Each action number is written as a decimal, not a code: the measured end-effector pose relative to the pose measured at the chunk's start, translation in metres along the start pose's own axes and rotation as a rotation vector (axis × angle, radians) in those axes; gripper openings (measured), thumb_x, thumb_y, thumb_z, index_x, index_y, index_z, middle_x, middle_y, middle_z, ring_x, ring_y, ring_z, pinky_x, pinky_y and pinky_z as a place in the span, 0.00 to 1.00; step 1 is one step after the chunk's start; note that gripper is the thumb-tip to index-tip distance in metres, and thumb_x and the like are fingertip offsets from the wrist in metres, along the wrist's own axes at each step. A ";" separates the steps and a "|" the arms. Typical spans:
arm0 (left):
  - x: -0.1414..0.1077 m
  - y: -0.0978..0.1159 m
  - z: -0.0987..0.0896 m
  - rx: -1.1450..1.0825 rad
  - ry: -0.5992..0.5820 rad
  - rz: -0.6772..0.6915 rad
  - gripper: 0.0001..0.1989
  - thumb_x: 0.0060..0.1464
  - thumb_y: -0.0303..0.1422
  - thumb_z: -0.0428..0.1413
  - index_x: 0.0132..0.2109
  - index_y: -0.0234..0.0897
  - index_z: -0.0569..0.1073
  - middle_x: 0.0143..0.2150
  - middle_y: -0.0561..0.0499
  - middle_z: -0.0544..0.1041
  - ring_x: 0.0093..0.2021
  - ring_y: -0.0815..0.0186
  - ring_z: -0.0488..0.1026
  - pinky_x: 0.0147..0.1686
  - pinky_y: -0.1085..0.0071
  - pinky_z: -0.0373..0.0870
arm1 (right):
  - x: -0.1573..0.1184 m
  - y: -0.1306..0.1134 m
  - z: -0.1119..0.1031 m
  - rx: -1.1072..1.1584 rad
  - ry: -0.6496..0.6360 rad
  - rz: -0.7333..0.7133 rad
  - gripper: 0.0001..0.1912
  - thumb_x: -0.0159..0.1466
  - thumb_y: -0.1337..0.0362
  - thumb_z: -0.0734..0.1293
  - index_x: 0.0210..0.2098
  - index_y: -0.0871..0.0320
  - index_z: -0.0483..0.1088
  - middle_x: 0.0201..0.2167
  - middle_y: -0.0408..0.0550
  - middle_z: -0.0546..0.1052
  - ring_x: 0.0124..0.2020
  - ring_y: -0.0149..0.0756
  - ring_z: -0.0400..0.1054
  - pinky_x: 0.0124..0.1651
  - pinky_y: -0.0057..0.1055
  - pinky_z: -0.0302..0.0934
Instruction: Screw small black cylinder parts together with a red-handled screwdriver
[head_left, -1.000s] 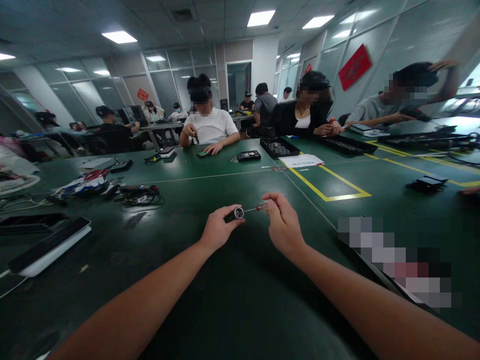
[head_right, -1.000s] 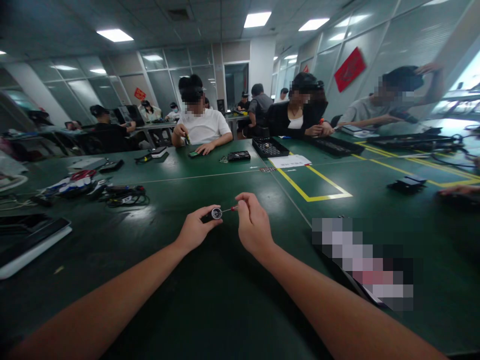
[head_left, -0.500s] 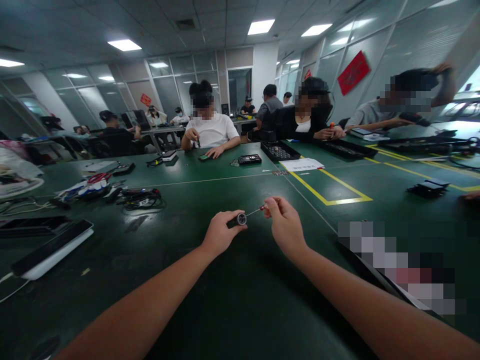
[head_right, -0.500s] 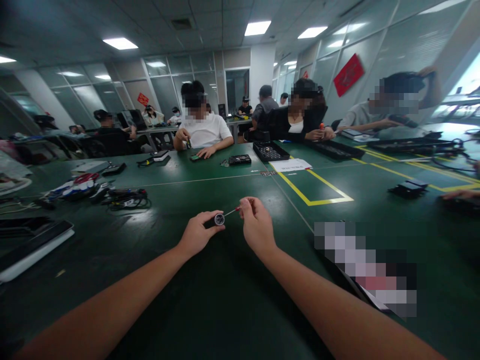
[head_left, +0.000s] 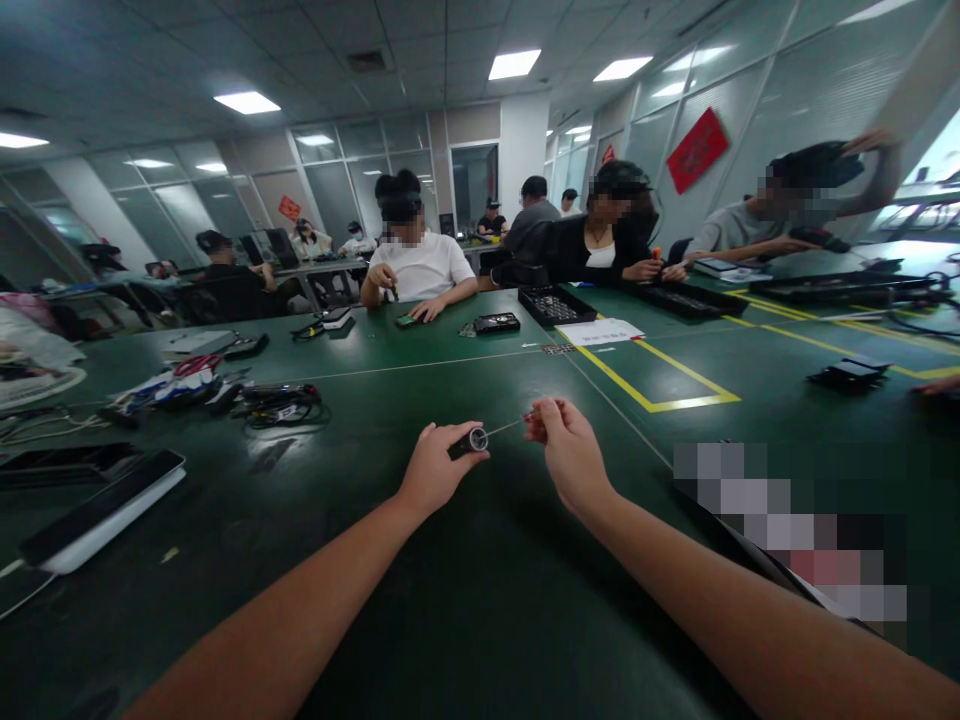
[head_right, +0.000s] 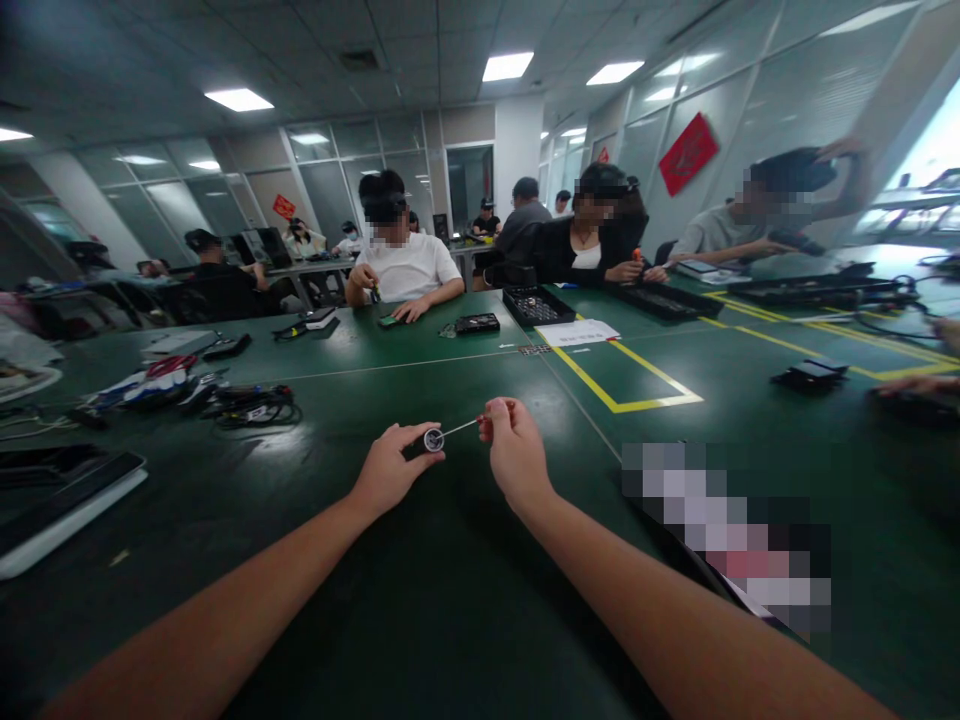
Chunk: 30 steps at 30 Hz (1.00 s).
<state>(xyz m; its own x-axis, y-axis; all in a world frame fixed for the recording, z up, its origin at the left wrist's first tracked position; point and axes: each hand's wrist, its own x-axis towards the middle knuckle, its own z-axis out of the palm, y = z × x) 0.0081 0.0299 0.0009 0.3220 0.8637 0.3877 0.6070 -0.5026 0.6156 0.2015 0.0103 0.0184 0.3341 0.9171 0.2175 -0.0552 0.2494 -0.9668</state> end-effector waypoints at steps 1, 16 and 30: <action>0.000 0.000 0.000 -0.005 -0.003 -0.002 0.20 0.56 0.35 0.64 0.55 0.45 0.74 0.53 0.49 0.78 0.55 0.56 0.73 0.66 0.42 0.46 | -0.001 -0.002 0.000 -0.033 -0.010 -0.025 0.15 0.65 0.51 0.63 0.36 0.56 0.69 0.28 0.46 0.75 0.30 0.37 0.70 0.36 0.37 0.67; -0.001 -0.004 0.002 -0.046 0.009 -0.001 0.19 0.55 0.35 0.65 0.54 0.46 0.76 0.52 0.49 0.79 0.54 0.54 0.73 0.64 0.45 0.53 | -0.008 -0.010 -0.002 -0.196 -0.123 -0.196 0.16 0.68 0.50 0.61 0.38 0.56 0.69 0.27 0.44 0.73 0.29 0.37 0.68 0.35 0.35 0.63; 0.000 -0.013 0.007 -0.136 0.068 -0.012 0.20 0.53 0.32 0.66 0.54 0.44 0.77 0.51 0.48 0.78 0.52 0.56 0.74 0.57 0.57 0.67 | -0.016 -0.011 -0.002 -0.413 -0.182 -0.332 0.15 0.71 0.57 0.54 0.33 0.53 0.67 0.24 0.41 0.69 0.27 0.36 0.65 0.32 0.33 0.56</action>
<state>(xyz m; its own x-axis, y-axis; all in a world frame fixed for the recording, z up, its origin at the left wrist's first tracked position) 0.0053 0.0371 -0.0116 0.2629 0.8674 0.4226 0.5049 -0.4969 0.7058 0.1991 -0.0075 0.0251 0.1005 0.8582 0.5034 0.4111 0.4249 -0.8065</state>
